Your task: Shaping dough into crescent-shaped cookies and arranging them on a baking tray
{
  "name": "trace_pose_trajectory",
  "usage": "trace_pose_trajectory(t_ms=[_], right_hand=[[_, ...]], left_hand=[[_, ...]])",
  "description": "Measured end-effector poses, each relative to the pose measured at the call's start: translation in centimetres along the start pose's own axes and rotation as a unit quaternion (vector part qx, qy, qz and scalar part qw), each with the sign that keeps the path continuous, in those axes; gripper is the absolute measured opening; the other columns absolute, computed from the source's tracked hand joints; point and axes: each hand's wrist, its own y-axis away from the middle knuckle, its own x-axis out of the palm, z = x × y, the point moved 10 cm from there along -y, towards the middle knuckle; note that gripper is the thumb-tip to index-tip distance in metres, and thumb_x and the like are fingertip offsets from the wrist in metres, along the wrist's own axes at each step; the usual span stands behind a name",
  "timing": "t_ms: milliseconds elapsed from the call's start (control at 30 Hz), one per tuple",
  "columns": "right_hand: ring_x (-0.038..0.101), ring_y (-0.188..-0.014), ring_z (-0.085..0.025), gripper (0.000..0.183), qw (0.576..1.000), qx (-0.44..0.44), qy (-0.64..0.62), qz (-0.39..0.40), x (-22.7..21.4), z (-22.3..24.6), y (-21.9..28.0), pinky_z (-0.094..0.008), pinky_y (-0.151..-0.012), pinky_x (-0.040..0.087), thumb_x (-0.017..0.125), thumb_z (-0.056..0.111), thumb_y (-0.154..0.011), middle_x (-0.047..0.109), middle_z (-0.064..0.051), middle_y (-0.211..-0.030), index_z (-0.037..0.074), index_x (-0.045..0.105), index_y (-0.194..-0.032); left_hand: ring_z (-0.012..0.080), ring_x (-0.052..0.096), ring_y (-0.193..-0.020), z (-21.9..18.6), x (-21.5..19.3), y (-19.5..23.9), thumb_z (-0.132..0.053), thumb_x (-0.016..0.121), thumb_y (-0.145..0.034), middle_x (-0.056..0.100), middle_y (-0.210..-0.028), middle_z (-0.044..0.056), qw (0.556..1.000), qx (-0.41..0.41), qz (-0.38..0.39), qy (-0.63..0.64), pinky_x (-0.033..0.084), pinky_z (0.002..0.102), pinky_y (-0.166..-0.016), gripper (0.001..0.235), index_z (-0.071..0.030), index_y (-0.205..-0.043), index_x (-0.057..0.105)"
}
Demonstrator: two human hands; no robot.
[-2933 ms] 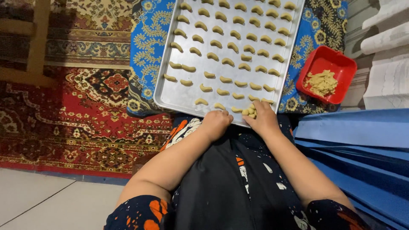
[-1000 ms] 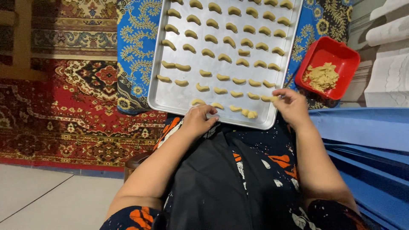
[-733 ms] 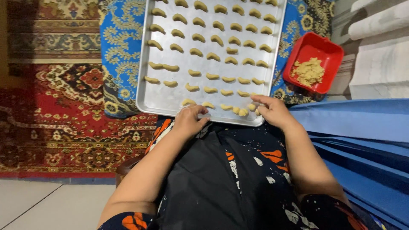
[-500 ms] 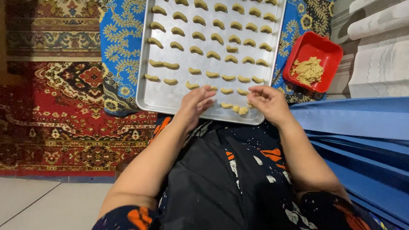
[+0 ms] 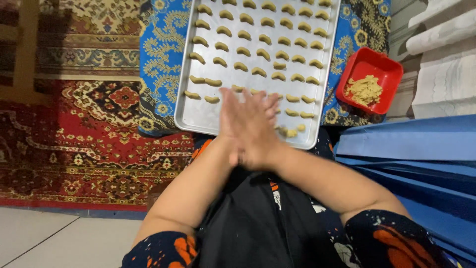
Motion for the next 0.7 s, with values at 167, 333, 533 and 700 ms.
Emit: trace_pose_trajectory(t_ms=[167, 333, 533, 700], right_hand=[[0.003, -0.146, -0.067, 0.110, 0.962, 0.229, -0.007, 0.147, 4.8, -4.1, 0.3, -0.081, -0.109, 0.010, 0.058, 0.047, -0.087, 0.005, -0.035, -0.167, -0.008, -0.001, -0.161], [0.013, -0.153, -0.055, 0.122, 0.999, 0.033, 0.007, 0.011, 5.8, 4.3, -2.1, -0.067, -0.117, 0.013, 0.019, 0.089, -0.086, 0.019, -0.027, -0.168, -0.007, 0.017, -0.162], [-0.015, -0.152, -0.057, 0.099, 0.916, 0.361, -0.070, 0.161, 9.6, -3.8, -0.8, -0.080, -0.114, 0.002, 0.045, 0.050, -0.100, -0.013, -0.032, -0.168, -0.003, -0.013, -0.161], [0.059, -0.089, -0.060, 0.060, 0.972, 0.178, 0.142, 0.056, 6.5, 1.3, -6.7, -0.070, -0.075, 0.044, 0.042, 0.032, -0.110, 0.059, -0.041, -0.093, -0.022, 0.046, -0.135]], left_hand=[[0.0320, 0.055, -0.134, -2.0, -6.2, 5.4, -0.087, 0.045, -0.081, 0.055, -0.149, 0.008, 0.928, 0.064, -0.349, -0.111, 0.039, 0.047, -0.119, 0.089, -0.027, -0.145, 0.057], [0.0182, 0.057, -0.128, -4.6, -3.8, 6.4, -0.079, 0.039, -0.093, 0.036, -0.161, -0.007, 0.994, 0.046, -0.046, -0.083, 0.042, 0.040, -0.117, 0.083, -0.026, -0.157, 0.036], [0.0226, 0.048, -0.105, -6.0, -20.7, 4.7, -0.072, 0.044, -0.094, 0.049, -0.118, 0.002, 0.971, 0.094, -0.193, -0.106, 0.039, 0.040, -0.094, 0.056, -0.024, -0.121, 0.052], [0.0136, 0.039, -0.082, -5.1, -20.4, 9.1, -0.071, 0.050, -0.094, 0.040, -0.092, -0.007, 0.995, 0.058, -0.084, -0.019, 0.035, 0.034, -0.073, 0.047, -0.025, -0.098, 0.049]])
